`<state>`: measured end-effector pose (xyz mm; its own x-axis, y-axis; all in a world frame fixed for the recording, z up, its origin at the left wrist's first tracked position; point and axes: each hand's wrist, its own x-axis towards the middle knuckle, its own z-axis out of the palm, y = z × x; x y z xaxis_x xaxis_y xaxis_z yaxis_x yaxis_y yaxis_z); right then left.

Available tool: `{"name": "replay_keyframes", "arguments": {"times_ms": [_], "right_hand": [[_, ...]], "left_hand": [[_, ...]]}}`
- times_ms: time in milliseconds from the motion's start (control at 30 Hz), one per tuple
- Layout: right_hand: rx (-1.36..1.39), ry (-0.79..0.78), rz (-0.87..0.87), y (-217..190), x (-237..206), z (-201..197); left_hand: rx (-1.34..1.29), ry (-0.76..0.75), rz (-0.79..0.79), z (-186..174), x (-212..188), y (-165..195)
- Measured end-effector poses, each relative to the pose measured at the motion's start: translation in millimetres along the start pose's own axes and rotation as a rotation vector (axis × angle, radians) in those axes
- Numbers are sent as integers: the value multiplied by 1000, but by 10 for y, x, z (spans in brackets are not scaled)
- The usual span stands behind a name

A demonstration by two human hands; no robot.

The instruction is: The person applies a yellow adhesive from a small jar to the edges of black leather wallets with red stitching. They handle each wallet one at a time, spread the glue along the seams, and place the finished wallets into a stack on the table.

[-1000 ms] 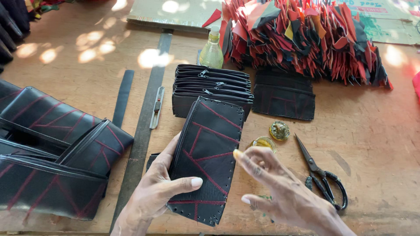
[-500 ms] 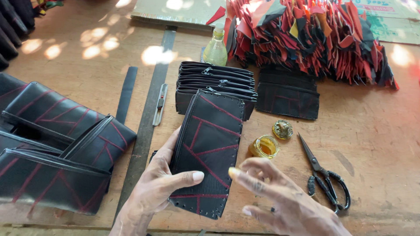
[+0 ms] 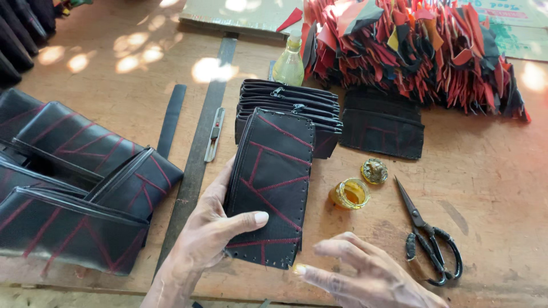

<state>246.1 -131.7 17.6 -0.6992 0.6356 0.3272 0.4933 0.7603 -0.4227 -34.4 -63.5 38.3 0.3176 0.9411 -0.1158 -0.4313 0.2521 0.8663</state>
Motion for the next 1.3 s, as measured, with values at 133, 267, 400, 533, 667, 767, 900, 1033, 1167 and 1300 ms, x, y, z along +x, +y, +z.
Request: {"name": "replay_keyframes", "arguments": {"times_ms": [133, 267, 400, 533, 667, 767, 900, 1033, 1167, 1300], "right_hand": [[-1, -9, 163, -2, 61, 9], [-3, -52, 268, 28, 66, 47], [-107, -223, 170, 81, -86, 75], [-118, -195, 18, 132, -187, 150], [-223, -97, 183, 204, -134, -59], [-323, -29, 410, 300, -17, -353], [-364, -137, 517, 425, 142, -519], [-342, -260, 559, 514, 286, -438], [-325, -434, 673, 607, 485, -370], [-311, -399, 627, 611, 460, -408]], "left_hand": [[-23, -16, 4, 25, 2, 18], [45, -31, 62, 45, 17, 25], [-6, -33, 61, 35, 28, 53], [-26, -25, 59, 21, 39, 50], [109, 117, 68, -69, 37, -12], [-94, 222, 53, -220, 11, -89], [-212, 117, 289, -450, -86, -202], [-159, -147, 384, -621, -122, -282], [138, -465, 467, -837, 13, -206], [427, -355, 571, -801, -42, -279]]}}
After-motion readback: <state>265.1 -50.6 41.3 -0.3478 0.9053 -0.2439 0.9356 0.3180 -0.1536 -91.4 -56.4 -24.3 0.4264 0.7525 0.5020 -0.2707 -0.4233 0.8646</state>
